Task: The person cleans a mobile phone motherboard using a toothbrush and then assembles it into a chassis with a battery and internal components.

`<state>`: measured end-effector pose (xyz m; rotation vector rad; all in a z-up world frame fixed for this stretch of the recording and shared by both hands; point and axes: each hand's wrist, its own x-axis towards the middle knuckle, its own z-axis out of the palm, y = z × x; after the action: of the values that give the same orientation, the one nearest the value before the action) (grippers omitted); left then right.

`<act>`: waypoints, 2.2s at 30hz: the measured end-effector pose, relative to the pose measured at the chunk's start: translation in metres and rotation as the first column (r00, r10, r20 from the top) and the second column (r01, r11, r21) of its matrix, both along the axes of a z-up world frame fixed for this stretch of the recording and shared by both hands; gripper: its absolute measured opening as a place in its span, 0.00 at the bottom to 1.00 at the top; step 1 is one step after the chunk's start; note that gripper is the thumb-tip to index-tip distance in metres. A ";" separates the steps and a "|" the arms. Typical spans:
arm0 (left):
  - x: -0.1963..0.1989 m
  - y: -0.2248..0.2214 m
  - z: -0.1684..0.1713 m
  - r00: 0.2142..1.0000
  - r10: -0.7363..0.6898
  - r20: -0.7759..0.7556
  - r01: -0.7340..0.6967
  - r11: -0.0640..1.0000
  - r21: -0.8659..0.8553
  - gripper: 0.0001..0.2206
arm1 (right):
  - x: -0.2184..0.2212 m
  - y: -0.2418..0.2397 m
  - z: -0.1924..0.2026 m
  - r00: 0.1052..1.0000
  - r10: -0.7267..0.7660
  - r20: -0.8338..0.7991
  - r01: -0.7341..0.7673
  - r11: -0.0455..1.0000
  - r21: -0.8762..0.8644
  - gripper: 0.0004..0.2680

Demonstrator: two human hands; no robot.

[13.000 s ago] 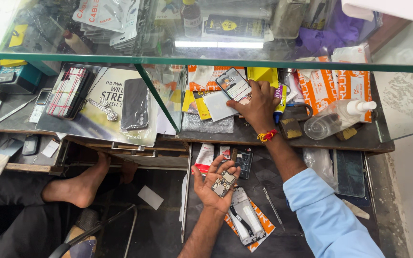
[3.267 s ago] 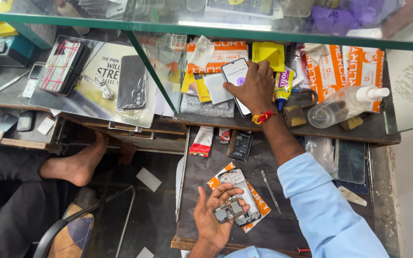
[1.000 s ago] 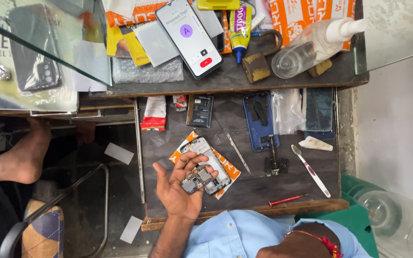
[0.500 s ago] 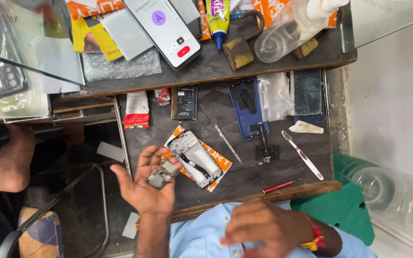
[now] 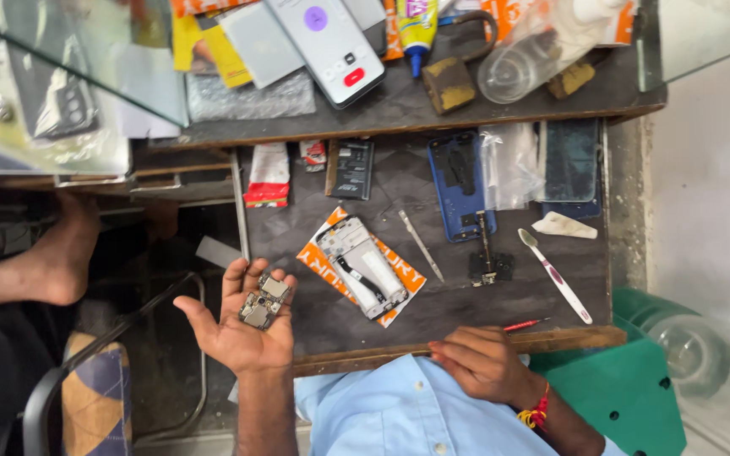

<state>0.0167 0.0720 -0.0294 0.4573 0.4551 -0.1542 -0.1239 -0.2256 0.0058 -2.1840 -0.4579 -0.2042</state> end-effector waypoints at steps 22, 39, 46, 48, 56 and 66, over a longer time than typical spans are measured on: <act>-0.044 -0.032 0.017 0.985 -0.171 0.035 0.174 0.978 -0.113 0.40 | 0.119 0.051 0.027 1.000 -0.024 -0.019 0.020 0.981 -0.194 0.07; -0.051 -0.068 0.027 0.874 -0.484 0.042 0.485 0.868 -0.105 0.43 | 0.026 0.049 0.012 0.927 -0.087 -0.365 0.135 0.985 0.109 0.25; -0.065 -0.087 0.026 0.866 -0.497 0.056 0.500 0.861 -0.091 0.43 | 0.030 0.035 0.014 0.948 0.022 -0.319 0.029 0.988 0.153 0.23; -0.070 -0.091 0.025 0.859 -0.508 0.060 0.511 0.856 -0.082 0.43 | 0.029 0.031 0.015 0.928 0.036 -0.371 0.026 0.987 0.160 0.21; -0.074 -0.092 0.027 0.843 -0.535 0.050 0.537 0.842 -0.043 0.43 | 0.037 0.025 0.030 0.950 0.001 -0.313 0.016 0.999 0.051 0.18; -0.026 -0.054 0.021 0.899 -0.434 0.059 -0.001 0.133 0.991 0.11 | 0.144 -0.014 0.024 0.992 0.032 -0.122 -0.049 0.990 -0.136 0.20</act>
<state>-0.0098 0.0181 -0.0080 1.9129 0.0450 -0.0322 0.0199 -0.2401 0.0297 -2.3054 -0.4601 -0.0197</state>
